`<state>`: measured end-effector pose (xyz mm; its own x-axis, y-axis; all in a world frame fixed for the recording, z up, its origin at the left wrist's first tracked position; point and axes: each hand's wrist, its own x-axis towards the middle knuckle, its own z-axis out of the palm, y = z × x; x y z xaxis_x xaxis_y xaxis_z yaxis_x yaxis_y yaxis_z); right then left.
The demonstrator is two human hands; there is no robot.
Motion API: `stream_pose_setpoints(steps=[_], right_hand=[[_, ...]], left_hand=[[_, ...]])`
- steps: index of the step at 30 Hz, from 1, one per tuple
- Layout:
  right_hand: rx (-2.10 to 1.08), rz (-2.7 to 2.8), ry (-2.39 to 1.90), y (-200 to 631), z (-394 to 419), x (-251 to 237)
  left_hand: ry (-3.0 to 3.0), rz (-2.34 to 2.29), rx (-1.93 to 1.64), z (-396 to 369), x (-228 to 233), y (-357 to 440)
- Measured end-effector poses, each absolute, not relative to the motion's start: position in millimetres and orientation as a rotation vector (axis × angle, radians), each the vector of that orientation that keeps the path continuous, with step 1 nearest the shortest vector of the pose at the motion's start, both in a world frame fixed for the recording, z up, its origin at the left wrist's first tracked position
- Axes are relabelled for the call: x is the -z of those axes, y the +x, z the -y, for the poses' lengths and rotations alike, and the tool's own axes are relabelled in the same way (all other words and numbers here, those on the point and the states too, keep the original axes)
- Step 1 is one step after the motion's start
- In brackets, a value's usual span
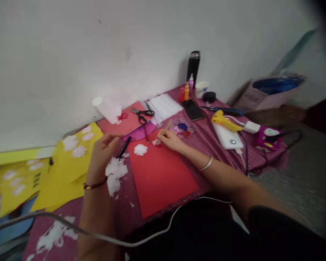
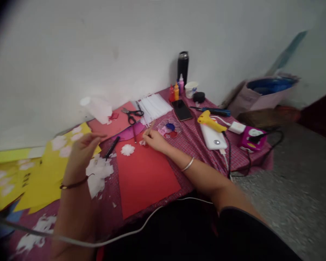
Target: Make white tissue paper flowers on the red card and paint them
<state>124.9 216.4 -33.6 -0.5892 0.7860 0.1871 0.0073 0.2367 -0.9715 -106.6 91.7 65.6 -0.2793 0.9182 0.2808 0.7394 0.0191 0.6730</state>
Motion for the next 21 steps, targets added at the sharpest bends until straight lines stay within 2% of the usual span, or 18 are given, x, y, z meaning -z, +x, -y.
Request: stream_pose_setpoints(steps=[2, 4, 7, 13, 21], right_hand=[[-1.532, 1.745, -0.688, 123.6, -210.4, 33.5], [-1.585, 1.732, -0.641, 122.1, -202.5, 32.2], [-1.631, 1.763, -0.599, 120.2, -189.4, 30.5], [-1.621, 1.861, -0.535, 118.2, -176.2, 34.5], [-1.601, 1.923, -0.567, 120.5, -175.7, 33.3]], left_hand=[[1.518, -2.128, -1.365, -67.1, -80.2, -127.2], [1.351, -2.192, -1.387, -44.1, -79.9, -140.9], [1.299, -2.284, -1.144, -18.6, -57.0, -147.1], [1.595, -2.561, -0.600, -3.5, -18.8, -143.5], [1.588, -2.546, -0.551, -27.2, -13.1, -152.0]])
